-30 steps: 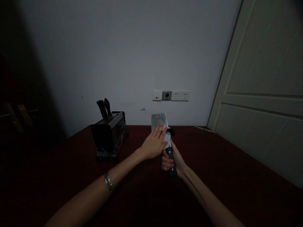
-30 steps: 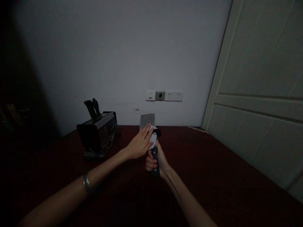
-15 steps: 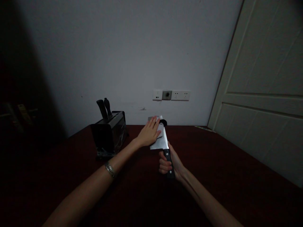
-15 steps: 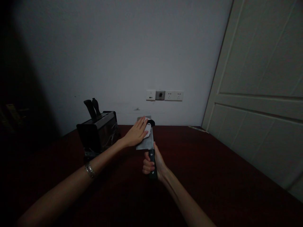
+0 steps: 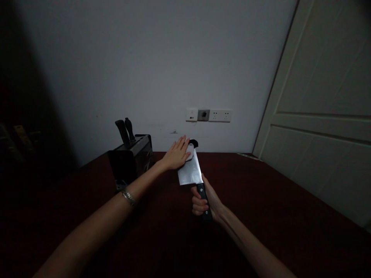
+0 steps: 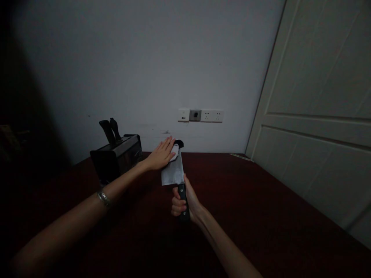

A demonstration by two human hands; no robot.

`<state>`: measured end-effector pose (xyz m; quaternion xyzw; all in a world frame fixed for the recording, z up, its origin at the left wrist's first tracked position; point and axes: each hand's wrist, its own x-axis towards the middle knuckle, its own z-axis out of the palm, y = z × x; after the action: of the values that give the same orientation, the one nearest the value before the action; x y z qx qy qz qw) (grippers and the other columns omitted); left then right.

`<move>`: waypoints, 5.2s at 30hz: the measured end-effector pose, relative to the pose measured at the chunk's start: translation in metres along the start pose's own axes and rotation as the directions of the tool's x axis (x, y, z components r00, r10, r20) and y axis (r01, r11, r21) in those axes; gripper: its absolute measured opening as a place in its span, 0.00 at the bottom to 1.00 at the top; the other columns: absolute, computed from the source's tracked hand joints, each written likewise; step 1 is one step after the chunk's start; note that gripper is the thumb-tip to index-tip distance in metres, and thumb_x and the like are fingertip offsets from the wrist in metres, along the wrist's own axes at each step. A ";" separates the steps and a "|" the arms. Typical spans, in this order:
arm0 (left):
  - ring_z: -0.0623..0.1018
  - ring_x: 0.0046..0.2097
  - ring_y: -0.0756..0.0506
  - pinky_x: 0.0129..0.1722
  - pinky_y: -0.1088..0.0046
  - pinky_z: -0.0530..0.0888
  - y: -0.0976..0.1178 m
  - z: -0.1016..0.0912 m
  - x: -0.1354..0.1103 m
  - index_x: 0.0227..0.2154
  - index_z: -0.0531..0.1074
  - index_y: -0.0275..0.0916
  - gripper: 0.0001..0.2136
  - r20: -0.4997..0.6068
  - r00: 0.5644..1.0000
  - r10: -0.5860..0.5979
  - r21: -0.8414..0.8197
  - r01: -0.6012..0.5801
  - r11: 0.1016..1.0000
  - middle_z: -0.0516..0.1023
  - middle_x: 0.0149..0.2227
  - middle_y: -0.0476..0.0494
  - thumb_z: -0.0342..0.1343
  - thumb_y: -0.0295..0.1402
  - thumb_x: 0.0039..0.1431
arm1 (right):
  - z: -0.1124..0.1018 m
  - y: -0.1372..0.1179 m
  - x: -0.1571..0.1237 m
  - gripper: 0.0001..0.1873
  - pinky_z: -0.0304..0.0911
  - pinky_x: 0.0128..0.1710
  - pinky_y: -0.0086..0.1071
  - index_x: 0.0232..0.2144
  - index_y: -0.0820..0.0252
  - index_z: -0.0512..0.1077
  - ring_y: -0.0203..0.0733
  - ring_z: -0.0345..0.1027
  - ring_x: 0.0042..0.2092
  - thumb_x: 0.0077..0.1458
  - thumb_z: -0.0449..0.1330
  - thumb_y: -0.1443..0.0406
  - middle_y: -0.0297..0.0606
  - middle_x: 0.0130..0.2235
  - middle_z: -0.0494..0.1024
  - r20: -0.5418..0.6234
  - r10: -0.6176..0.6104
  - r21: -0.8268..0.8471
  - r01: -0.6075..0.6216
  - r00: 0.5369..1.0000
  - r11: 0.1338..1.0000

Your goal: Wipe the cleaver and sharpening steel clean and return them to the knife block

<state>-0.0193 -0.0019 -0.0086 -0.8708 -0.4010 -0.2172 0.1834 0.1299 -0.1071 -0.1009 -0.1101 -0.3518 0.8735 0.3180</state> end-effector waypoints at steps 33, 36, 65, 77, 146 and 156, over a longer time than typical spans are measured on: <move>0.41 0.65 0.41 0.60 0.61 0.51 0.047 0.015 -0.046 0.62 0.40 0.30 0.28 -0.050 0.994 0.093 0.038 -0.091 0.995 0.39 0.64 0.33 0.35 0.40 0.64 | -0.006 0.000 0.000 0.40 0.43 0.13 0.24 0.12 0.60 0.59 0.26 0.37 0.10 0.53 0.28 0.39 0.25 0.08 0.49 -0.022 -0.080 0.057 0.081 0.997 0.995; 0.42 0.64 0.39 0.60 0.59 0.50 0.024 0.015 -0.026 0.62 0.42 0.28 0.28 -0.010 1.000 -0.003 0.027 0.003 1.000 0.40 0.64 0.31 0.35 0.39 0.64 | -0.004 0.007 0.003 0.40 0.43 0.13 0.24 0.11 0.60 0.59 0.26 0.36 0.10 0.52 0.27 0.39 0.25 0.08 0.49 0.000 -0.036 0.051 0.036 0.999 0.998; 0.38 0.65 0.43 0.61 0.61 0.47 0.053 0.002 -0.030 0.62 0.39 0.32 0.28 0.026 0.967 0.254 0.042 -0.255 0.966 0.36 0.65 0.35 0.34 0.42 0.64 | -0.006 -0.009 -0.004 0.36 0.42 0.14 0.24 0.12 0.60 0.58 0.25 0.35 0.11 0.52 0.35 0.39 0.24 0.08 0.50 -0.015 -0.139 0.011 0.139 0.990 0.990; 0.44 0.65 0.45 0.62 0.61 0.48 0.044 -0.019 -0.032 0.61 0.46 0.39 0.26 -0.024 0.945 0.327 -0.087 -0.328 0.941 0.46 0.64 0.41 0.41 0.40 0.63 | -0.007 -0.015 -0.006 0.36 0.42 0.13 0.23 0.13 0.60 0.57 0.25 0.35 0.11 0.51 0.35 0.38 0.23 0.08 0.48 0.061 -0.086 0.001 0.087 0.994 0.996; 0.36 0.64 0.40 0.61 0.60 0.48 0.017 -0.023 -0.039 0.62 0.40 0.31 0.29 -0.056 0.977 0.204 0.116 -0.196 0.974 0.32 0.64 0.32 0.37 0.42 0.63 | -0.001 -0.004 -0.003 0.36 0.43 0.10 0.22 0.14 0.60 0.60 0.26 0.39 0.09 0.51 0.35 0.38 0.25 0.07 0.53 0.033 -0.025 -0.021 0.026 0.999 0.999; 0.40 0.64 0.38 0.60 0.58 0.49 -0.016 -0.029 -0.020 0.61 0.41 0.28 0.28 -0.058 0.997 0.050 0.130 -0.042 0.991 0.37 0.64 0.28 0.35 0.41 0.64 | 0.004 0.001 -0.003 0.37 0.45 0.11 0.23 0.13 0.60 0.59 0.26 0.39 0.10 0.52 0.34 0.39 0.25 0.08 0.52 0.053 -0.022 -0.014 0.023 0.998 1.000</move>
<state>-0.0503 -0.0186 0.0072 -0.8593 -0.3879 -0.2132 0.2562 0.1297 -0.1118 -0.0984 -0.0852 -0.3675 0.8700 0.3175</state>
